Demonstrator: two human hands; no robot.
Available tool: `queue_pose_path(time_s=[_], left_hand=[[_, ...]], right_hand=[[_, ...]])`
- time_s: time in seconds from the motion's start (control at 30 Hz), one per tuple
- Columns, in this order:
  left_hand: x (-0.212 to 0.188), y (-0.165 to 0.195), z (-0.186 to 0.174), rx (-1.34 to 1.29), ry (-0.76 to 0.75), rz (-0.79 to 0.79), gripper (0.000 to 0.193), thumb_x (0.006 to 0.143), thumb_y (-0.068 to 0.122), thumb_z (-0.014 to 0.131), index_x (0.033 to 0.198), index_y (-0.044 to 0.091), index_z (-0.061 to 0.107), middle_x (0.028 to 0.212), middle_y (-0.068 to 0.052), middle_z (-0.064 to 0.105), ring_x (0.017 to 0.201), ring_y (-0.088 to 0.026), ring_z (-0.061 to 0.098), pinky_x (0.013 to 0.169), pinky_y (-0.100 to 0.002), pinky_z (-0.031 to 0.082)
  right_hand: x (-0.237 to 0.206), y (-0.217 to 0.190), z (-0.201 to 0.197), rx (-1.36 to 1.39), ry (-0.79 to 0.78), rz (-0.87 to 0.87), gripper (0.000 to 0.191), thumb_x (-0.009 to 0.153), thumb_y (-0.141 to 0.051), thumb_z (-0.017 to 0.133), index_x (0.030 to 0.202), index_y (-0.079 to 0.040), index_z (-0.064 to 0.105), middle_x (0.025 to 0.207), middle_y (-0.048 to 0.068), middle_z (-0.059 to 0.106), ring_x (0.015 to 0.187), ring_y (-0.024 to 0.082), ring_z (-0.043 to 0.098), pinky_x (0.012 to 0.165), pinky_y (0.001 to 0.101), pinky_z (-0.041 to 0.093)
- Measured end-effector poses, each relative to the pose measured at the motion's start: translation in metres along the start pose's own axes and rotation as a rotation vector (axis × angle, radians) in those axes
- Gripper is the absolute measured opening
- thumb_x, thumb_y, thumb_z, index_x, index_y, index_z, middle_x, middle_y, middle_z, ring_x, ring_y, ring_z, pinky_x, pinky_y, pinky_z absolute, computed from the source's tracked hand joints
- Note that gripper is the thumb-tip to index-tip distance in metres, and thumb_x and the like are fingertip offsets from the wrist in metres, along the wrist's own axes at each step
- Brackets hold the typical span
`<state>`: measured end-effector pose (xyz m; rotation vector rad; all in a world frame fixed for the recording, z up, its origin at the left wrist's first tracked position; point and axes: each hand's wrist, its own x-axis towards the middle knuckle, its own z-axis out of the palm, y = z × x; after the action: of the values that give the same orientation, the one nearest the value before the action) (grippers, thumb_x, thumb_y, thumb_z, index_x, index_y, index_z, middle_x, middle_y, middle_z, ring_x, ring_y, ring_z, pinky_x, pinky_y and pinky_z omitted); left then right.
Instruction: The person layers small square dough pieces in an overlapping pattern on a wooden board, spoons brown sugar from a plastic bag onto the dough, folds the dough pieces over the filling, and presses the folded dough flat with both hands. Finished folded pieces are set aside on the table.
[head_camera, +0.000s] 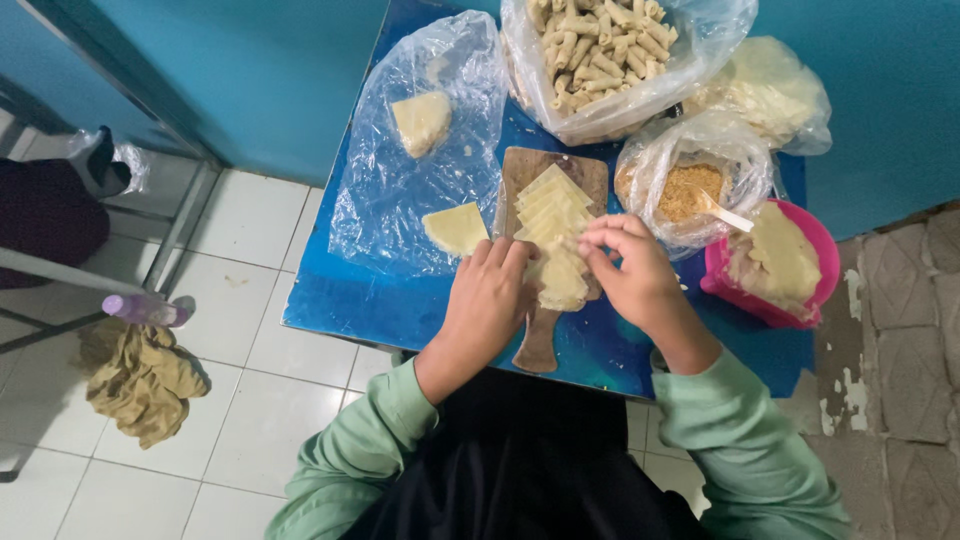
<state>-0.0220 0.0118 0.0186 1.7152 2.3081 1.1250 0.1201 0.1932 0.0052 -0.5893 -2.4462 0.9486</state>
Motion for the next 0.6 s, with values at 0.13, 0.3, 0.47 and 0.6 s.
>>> queue_pose_path(time_s=[0.13, 0.3, 0.47, 0.6], left_hand=[[0.006, 0.009, -0.011, -0.308, 0.06, 0.102, 0.03, 0.092, 0.012, 0.07, 0.121, 0.006, 0.064, 0.11, -0.016, 0.066, 0.1, -0.039, 0.064, 0.084, -0.046, 0.053], [0.025, 0.01, -0.025, -0.373, -0.179, 0.159, 0.015, 0.088, 0.012, 0.068, 0.102, 0.005, 0.07, 0.088, -0.018, 0.071, 0.082, -0.04, 0.07, 0.07, -0.046, 0.056], [0.092, -0.005, -0.016, -0.177, -0.022, 0.283, 0.01, 0.09, 0.009, 0.067, 0.097, 0.002, 0.069, 0.086, -0.022, 0.07, 0.081, -0.043, 0.068, 0.069, -0.05, 0.054], [0.184, -0.025, 0.001, -0.21, 0.245, 0.243, 0.035, 0.088, 0.001, 0.062, 0.124, 0.001, 0.066, 0.102, -0.022, 0.073, 0.091, -0.04, 0.072, 0.081, -0.048, 0.058]], right_hand=[[-0.009, 0.002, -0.01, 0.212, -0.152, 0.108, 0.015, 0.095, -0.013, 0.07, 0.107, -0.005, 0.074, 0.12, 0.008, 0.067, 0.095, 0.017, 0.062, 0.083, 0.0276, 0.051], [-0.029, -0.011, -0.043, 0.08, -0.153, -0.065, 0.022, 0.097, -0.017, 0.068, 0.113, -0.005, 0.074, 0.121, 0.009, 0.068, 0.111, 0.02, 0.066, 0.091, 0.0314, 0.052], [-0.033, -0.007, -0.082, -0.522, 0.4, -0.051, 0.022, 0.107, -0.022, 0.074, 0.121, -0.005, 0.071, 0.11, 0.014, 0.07, 0.103, 0.032, 0.064, 0.092, 0.0418, 0.051], [-0.026, 0.012, -0.095, -0.771, 0.457, -0.121, 0.036, 0.099, -0.028, 0.082, 0.12, -0.003, 0.069, 0.106, 0.017, 0.069, 0.105, 0.037, 0.064, 0.092, 0.0464, 0.049]])
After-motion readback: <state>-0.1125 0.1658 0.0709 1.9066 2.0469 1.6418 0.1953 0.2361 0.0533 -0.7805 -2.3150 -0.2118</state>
